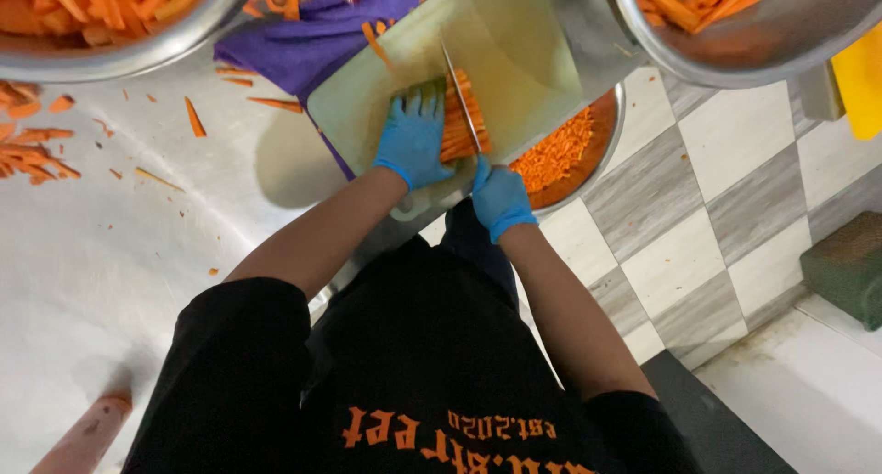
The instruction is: The person takes carrot sticks from a metal bowl and cuts them into smaller pieces on a cutting board with a knife, then sweeps the cut pieces into a bowl of diced carrots, repeating the cycle. Bowls of whole sticks and diced carrots sit on the stainless steel counter around the board.
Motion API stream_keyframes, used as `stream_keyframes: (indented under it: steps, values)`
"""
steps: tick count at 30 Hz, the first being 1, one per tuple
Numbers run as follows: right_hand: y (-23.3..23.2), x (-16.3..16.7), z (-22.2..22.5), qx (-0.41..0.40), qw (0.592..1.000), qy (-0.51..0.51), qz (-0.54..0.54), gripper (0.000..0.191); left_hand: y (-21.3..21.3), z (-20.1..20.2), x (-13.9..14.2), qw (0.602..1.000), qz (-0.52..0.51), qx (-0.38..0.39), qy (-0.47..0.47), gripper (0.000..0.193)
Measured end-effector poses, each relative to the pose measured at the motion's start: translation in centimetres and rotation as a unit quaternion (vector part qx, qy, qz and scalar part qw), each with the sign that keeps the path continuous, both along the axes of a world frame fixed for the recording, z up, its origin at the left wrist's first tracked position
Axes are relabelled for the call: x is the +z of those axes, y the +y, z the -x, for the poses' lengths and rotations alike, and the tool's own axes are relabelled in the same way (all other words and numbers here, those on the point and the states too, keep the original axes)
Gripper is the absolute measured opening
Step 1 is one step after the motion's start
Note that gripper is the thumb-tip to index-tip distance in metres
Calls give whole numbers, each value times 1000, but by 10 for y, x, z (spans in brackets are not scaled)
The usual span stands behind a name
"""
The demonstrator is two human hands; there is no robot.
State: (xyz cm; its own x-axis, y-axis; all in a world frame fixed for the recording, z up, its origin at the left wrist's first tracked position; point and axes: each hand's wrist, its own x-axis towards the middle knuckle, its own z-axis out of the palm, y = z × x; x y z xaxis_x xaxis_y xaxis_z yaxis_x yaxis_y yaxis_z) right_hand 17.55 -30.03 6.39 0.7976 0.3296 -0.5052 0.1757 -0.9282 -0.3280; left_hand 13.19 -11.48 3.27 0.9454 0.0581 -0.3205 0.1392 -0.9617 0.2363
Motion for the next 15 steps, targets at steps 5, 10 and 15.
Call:
stream_keyframes:
  steps: [5, 10, 15]
  values:
    - [15, 18, -7, 38, 998, 4, 52, 68, 3, -5, 13, 1000, -1, 9, -15, 125]
    - [46, 34, -12, 64, 996, -59, -6, 64, 11, -4, 35, 997, -28, 17, -74, 121]
    - [53, 45, -31, 60, 998, 11, -5, 75, 8, -3, 56, 992, -79, 30, -91, 129]
